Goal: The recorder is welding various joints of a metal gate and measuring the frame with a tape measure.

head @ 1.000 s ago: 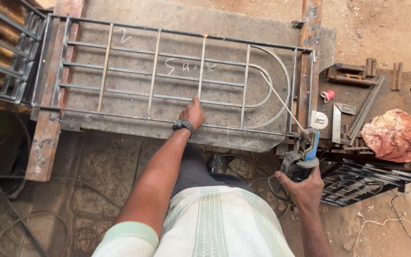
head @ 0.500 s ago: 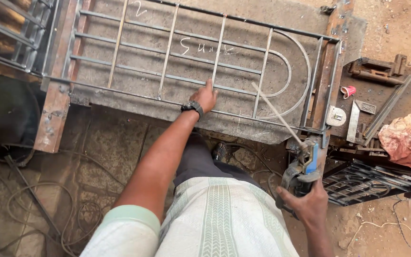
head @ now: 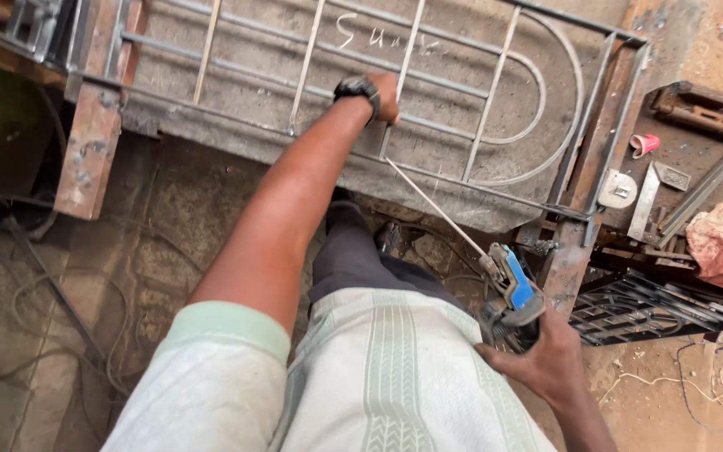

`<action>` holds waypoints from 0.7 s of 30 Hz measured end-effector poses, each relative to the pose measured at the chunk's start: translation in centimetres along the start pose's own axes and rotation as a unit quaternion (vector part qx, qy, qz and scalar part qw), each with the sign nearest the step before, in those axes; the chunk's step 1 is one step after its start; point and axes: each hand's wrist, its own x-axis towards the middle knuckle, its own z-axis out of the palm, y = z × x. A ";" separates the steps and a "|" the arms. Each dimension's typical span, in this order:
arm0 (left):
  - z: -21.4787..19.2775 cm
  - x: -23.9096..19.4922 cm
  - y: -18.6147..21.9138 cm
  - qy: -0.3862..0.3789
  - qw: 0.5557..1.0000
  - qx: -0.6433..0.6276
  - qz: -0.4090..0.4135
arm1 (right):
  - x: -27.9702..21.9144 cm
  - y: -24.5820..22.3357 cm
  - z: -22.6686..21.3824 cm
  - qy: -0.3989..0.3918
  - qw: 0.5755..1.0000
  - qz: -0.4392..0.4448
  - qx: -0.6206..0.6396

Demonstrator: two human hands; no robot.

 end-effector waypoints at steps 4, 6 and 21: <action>-0.2 0.6 0.4 -0.018 1.000 -0.019 -0.009 | 0.8 -0.6 0.3 0.000 1.000 -0.021 -0.008; -0.2 1.0 0.7 -0.028 0.999 -0.020 -0.016 | 1.0 -0.8 0.3 0.016 0.998 -0.055 -0.015; 0.3 2.6 0.1 -0.030 0.999 0.006 -0.019 | 1.6 -2.9 -0.4 0.001 1.000 -0.024 0.001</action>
